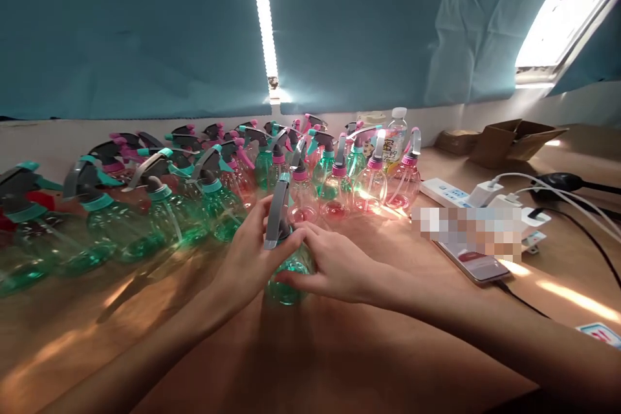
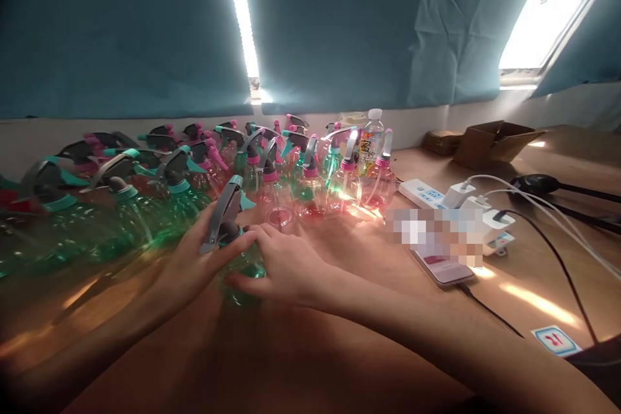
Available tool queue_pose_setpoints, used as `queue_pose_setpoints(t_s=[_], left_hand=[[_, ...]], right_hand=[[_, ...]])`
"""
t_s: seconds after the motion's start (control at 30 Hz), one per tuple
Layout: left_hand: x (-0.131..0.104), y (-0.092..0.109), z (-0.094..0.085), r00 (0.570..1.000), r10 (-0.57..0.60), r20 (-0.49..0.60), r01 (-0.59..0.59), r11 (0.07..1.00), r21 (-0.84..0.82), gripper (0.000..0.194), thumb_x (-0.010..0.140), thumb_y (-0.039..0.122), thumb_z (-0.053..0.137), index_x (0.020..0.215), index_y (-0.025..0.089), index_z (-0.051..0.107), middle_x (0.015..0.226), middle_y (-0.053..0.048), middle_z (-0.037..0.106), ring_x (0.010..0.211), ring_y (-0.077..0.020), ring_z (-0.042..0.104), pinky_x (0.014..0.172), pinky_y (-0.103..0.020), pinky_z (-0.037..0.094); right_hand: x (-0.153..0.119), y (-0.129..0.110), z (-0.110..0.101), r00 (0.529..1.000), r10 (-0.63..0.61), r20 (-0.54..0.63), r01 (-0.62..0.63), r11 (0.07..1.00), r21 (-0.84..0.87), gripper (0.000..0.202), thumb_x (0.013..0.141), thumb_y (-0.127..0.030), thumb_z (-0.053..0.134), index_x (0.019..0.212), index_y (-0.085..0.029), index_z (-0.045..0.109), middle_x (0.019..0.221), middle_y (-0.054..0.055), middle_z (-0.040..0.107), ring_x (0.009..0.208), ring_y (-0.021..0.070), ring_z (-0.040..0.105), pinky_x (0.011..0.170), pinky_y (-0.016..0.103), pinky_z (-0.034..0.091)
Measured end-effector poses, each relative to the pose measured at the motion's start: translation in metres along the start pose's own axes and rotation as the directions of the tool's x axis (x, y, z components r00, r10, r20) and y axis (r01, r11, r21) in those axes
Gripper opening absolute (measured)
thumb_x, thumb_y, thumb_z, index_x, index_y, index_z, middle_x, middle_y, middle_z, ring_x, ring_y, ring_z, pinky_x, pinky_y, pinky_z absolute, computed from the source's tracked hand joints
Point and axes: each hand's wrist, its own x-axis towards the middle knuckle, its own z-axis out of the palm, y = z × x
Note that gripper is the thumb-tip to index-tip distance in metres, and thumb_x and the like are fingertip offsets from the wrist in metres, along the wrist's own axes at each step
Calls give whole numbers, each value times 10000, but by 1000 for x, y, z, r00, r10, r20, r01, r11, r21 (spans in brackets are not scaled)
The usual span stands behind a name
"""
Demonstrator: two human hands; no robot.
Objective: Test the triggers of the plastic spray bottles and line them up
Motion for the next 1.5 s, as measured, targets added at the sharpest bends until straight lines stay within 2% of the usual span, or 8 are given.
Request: queue_pose_setpoints(t_s=[0.1,0.23,0.5,0.7,0.83,0.97,1.27,1.5], left_hand=[[-4,6,11,998,-2,-57,2,1000,-1,252,814,382,614,1009,232,560,949,-9,619,875,-189,617,732,-312,524],[-8,12,21,993,-36,-114,36,999,1,276,797,345,627,1041,244,546,903,-1,610,812,-179,621,682,-301,522],[-8,30,24,999,7,-33,-10,995,-94,362,808,318,588,1154,222,544,931,-27,607,856,-210,647,824,-409,548],[-8,28,27,998,31,-60,-41,985,-167,279,795,264,564,1070,221,571,1135,-69,626,1006,-237,660,857,-405,552],[-1,20,23,998,43,-41,-49,987,-150,255,778,248,550,1033,238,571,1065,-48,653,935,-230,677,805,-395,566],[11,8,19,998,67,1,-66,981,-184,282,772,242,539,1050,267,580,1065,-28,658,917,-223,685,828,-402,562],[19,1,17,994,111,17,-106,977,-184,268,759,225,553,1022,244,601,1000,-36,676,804,-208,670,788,-398,570],[18,-2,18,989,145,16,-139,970,-200,290,787,219,536,1066,240,614,1141,-51,667,961,-225,667,847,-383,560]], right_hand=[[-8,5,-1,998,-54,-27,54,999,1,564,831,-553,643,1242,-192,504,1201,114,611,1100,305,585,914,472,459],[-17,10,-8,996,-86,-24,87,996,13,580,808,-581,657,1237,-214,523,1192,99,633,1109,309,588,950,482,444],[-28,12,-16,991,-126,-43,127,992,14,727,764,-606,686,1313,-176,478,1231,143,625,1162,331,561,959,486,451],[-39,40,-19,988,-145,57,141,987,71,506,899,-488,592,1283,-172,495,1236,133,634,1087,268,623,889,422,513],[-50,72,-11,999,-35,23,36,997,-65,312,956,-349,520,1199,-161,580,1097,117,680,1001,240,647,856,413,535],[-53,90,0,997,-74,38,77,994,-81,295,948,-319,534,1191,-176,621,1248,125,642,1163,246,589,970,415,496],[-54,92,-1,993,67,95,-54,990,-131,590,930,-524,506,1422,-201,472,1478,129,450,1405,290,344,1125,510,334],[-57,92,-3,984,136,114,-115,978,-174,658,918,-584,485,1452,-204,431,1520,117,378,1417,294,317,1138,509,312]])
